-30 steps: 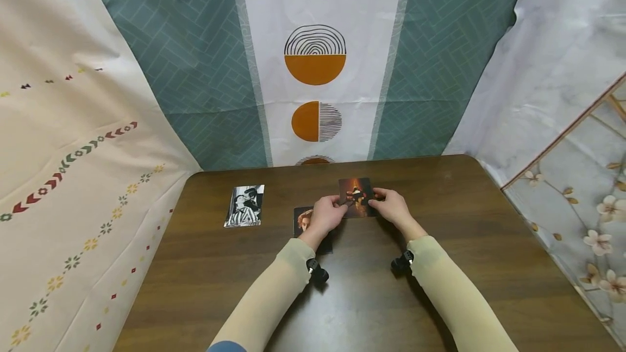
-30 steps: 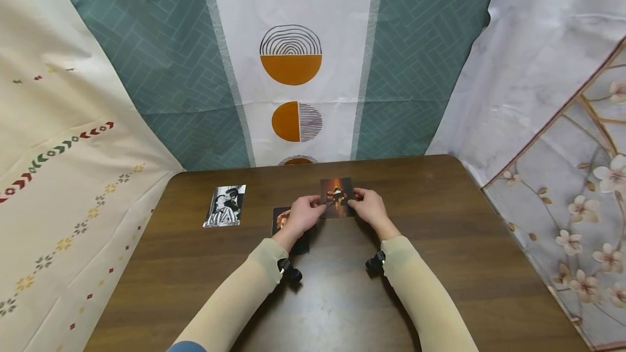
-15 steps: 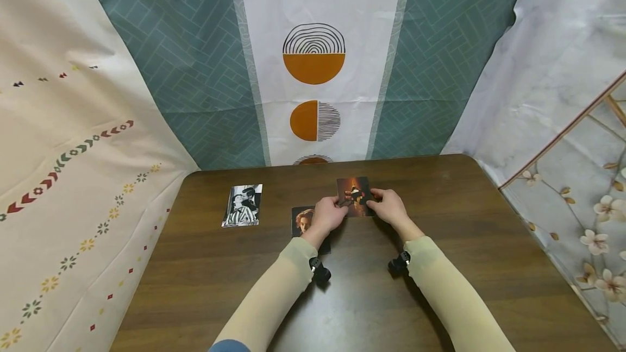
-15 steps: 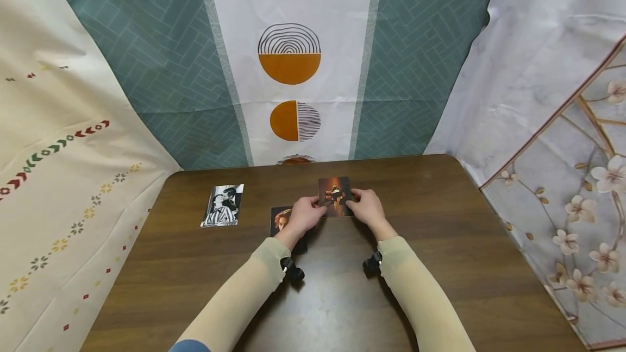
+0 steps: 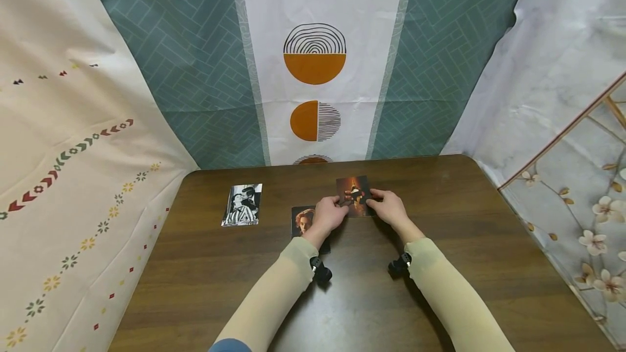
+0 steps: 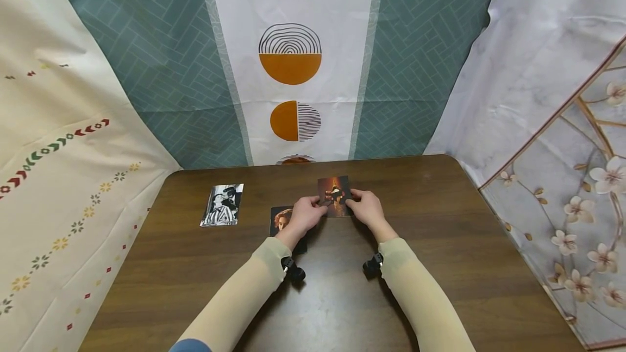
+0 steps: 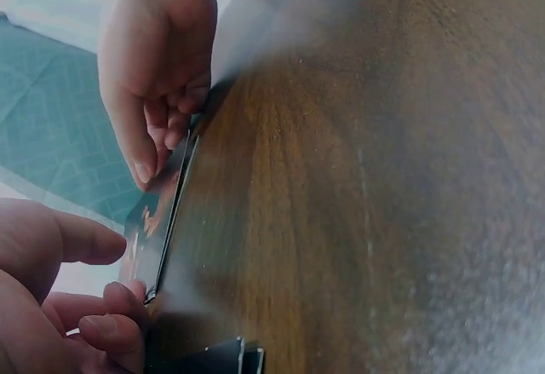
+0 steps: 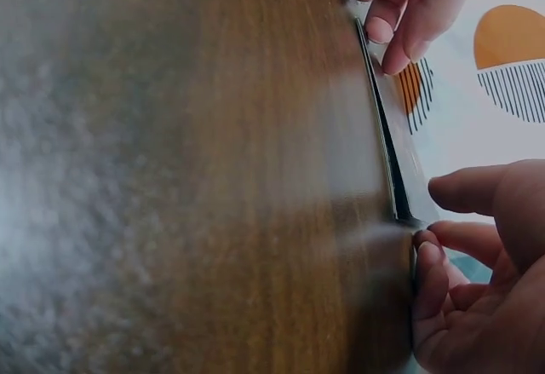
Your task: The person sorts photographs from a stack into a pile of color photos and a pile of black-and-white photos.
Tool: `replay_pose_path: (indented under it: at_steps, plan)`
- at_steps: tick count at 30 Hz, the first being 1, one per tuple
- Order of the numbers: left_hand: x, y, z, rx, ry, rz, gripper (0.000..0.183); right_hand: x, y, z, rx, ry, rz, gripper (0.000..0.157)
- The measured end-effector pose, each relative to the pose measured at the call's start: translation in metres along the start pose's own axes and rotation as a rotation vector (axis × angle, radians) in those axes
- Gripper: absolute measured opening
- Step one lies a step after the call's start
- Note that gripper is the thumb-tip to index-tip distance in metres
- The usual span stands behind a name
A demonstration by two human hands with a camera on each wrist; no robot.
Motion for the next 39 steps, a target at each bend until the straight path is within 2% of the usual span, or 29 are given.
replay_pose_path:
  at_steps: [11,23,26,33,39]
  plan:
    - [0.002,-0.001,0.000,0.005,-0.002,0.010,0.054,0.001,-0.004,-0.002,0.038,0.005,0.119,0.052]
    - [0.001,-0.001,0.002,0.012,-0.003,-0.014,0.062,0.005,-0.004,-0.004,0.041,0.010,0.176,0.051]
    - [-0.001,-0.001,0.003,0.024,-0.005,-0.053,0.061,0.004,-0.004,-0.005,0.042,0.011,0.184,0.050]
    - [0.000,-0.005,0.002,0.062,-0.014,-0.218,0.052,0.002,-0.005,-0.007,0.031,0.013,0.203,0.051]
    - [0.008,-0.017,0.001,0.111,0.029,-0.248,0.045,0.000,-0.006,-0.013,0.022,0.015,0.230,0.054]
Point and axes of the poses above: each hand's wrist, its own z-axis towards the middle knuckle, its own y-axis out of the palm, x = y × z, the point moved 9 cm from there along z, towards the middle knuckle, and after that the axes turned 8 degrees about y, right-handed, at the moved point
